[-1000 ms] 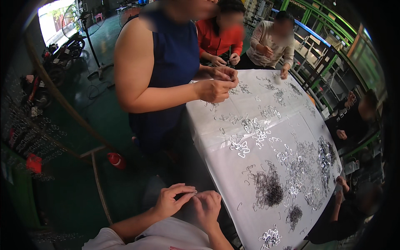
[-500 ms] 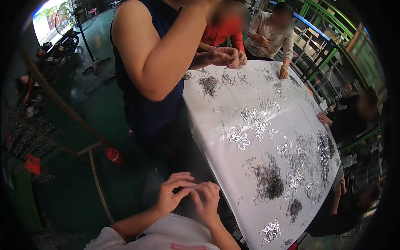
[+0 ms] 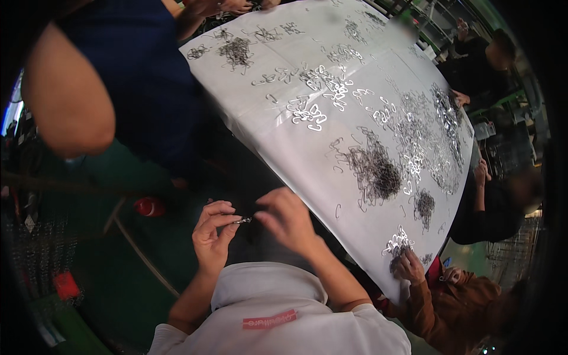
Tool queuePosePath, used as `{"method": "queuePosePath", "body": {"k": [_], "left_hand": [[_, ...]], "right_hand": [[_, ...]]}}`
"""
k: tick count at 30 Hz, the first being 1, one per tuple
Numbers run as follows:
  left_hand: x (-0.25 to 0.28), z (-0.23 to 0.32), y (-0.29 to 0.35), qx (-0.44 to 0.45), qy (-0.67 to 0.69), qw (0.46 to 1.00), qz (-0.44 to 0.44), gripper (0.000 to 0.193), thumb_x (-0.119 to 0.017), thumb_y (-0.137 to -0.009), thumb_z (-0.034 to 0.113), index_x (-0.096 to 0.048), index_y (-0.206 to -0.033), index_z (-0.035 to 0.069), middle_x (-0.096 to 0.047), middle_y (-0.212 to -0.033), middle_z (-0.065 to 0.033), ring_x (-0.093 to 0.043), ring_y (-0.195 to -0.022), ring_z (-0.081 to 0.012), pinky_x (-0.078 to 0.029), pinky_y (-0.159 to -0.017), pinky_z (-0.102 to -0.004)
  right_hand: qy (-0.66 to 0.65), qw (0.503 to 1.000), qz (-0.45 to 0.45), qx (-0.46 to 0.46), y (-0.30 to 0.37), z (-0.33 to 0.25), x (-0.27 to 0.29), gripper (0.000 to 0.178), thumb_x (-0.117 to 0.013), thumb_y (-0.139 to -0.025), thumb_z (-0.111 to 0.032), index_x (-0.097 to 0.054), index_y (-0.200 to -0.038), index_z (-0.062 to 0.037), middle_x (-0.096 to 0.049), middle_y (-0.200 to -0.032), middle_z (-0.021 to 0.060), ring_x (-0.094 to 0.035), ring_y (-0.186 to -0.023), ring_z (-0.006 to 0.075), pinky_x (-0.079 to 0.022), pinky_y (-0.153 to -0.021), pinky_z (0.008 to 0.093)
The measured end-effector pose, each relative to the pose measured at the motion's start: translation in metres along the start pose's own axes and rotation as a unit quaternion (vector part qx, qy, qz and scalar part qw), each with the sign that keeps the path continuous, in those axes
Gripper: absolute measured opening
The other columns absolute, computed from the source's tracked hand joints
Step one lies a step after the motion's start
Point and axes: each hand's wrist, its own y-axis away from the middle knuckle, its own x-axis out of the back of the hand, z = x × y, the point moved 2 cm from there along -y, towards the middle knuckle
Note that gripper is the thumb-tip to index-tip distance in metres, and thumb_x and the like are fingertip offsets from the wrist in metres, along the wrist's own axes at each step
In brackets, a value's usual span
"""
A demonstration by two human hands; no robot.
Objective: The person picks small metal hooks and links from a table and connects them by hand. The person then hangs the assembled chains onto a nearby metal rack. Other workers at the table perform similar assembly tasks.
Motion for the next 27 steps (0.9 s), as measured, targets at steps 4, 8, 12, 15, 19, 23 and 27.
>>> {"method": "queuePosePath", "body": {"k": [4, 8, 12, 15, 19, 23, 27], "left_hand": [[0.001, 0.0, -0.002, -0.003, -0.011, 1.0, -0.01, 0.015, -0.071, -0.079, -0.003, -0.069, -0.093, 0.003, -0.062, -0.102, -0.0083, -0.057, -0.105, -0.0242, -0.041, -0.098, -0.0388], [0.0, 0.0, -0.005, -0.018, -0.015, 1.0, -0.017, 0.016, -0.07, -0.079, -0.006, -0.069, -0.093, 0.003, -0.061, -0.102, -0.0086, -0.057, -0.104, -0.0243, -0.046, -0.092, -0.0363], [-0.005, 0.001, -0.007, -0.02, -0.018, 1.0, -0.007, 0.017, -0.069, -0.078, -0.008, -0.069, -0.091, 0.003, -0.061, -0.102, -0.0089, -0.057, -0.103, -0.0239, -0.048, -0.088, -0.0335], [-0.009, 0.004, -0.003, 0.012, -0.05, 0.998, 0.025, 0.018, -0.07, -0.074, -0.009, -0.069, -0.088, 0.002, -0.062, -0.099, -0.0089, -0.059, -0.099, -0.0224, -0.049, -0.084, -0.0316], [-0.008, 0.007, -0.007, -0.031, -0.111, 0.993, 0.031, 0.019, -0.074, -0.076, -0.003, -0.073, -0.093, 0.006, -0.064, -0.093, -0.0068, -0.061, -0.089, -0.019, -0.049, -0.076, -0.0284], [-0.001, 0.006, -0.012, -0.059, -0.121, 0.99, 0.033, 0.019, -0.073, -0.077, -0.002, -0.073, -0.095, 0.006, -0.066, -0.091, -0.0057, -0.061, -0.087, -0.0181, -0.049, -0.076, -0.028], [-0.005, 0.01, -0.004, -0.072, -0.125, 0.989, 0.038, 0.02, -0.072, -0.078, -0.002, -0.072, -0.097, 0.005, -0.068, -0.09, -0.0056, -0.061, -0.087, -0.018, -0.05, -0.076, -0.0285]], "right_hand": [[0.136, 0.977, 0.138, -0.084, -0.025, 0.087, 0.079, 0.015, -0.067, -0.082, -0.006, -0.065, -0.097, -0.0087, -0.063, -0.092, 0.0084, -0.063, -0.073, 0.0231, -0.05, -0.066, 0.0351], [0.318, 0.903, 0.154, -0.245, -0.05, 0.172, 0.167, 0.013, -0.064, -0.085, -0.021, -0.069, -0.089, -0.0098, -0.067, -0.094, 0.0127, -0.065, -0.082, 0.0324, -0.05, -0.075, 0.0421], [0.353, 0.883, 0.002, -0.308, -0.055, 0.223, 0.196, 0.017, -0.063, -0.081, -0.019, -0.069, -0.088, -0.0053, -0.068, -0.09, 0.0191, -0.065, -0.085, 0.0356, -0.05, -0.077, 0.0443], [0.451, 0.844, -0.084, -0.278, -0.067, 0.243, 0.184, 0.018, -0.061, -0.077, -0.014, -0.068, -0.087, -0.0001, -0.068, -0.093, 0.0228, -0.065, -0.089, 0.0385, -0.05, -0.079, 0.0464], [0.414, 0.892, 0.001, -0.182, -0.069, 0.234, 0.18, 0.016, -0.061, -0.079, -0.009, -0.062, -0.091, 0.0009, -0.065, -0.089, 0.0225, -0.062, -0.087, 0.0411, -0.048, -0.077, 0.0481], [0.169, 0.973, 0.096, -0.127, -0.064, 0.192, 0.167, 0.007, -0.056, -0.088, -0.004, -0.052, -0.09, 0.0014, -0.059, -0.074, 0.0153, -0.06, -0.067, 0.0298, -0.047, -0.065, 0.0378], [-0.223, 0.956, 0.097, -0.163, -0.049, 0.121, 0.118, 0.009, -0.059, -0.093, -0.011, -0.057, -0.09, -0.003, -0.059, -0.081, 0.0043, -0.057, -0.066, 0.0112, -0.049, -0.061, 0.0259]]}}
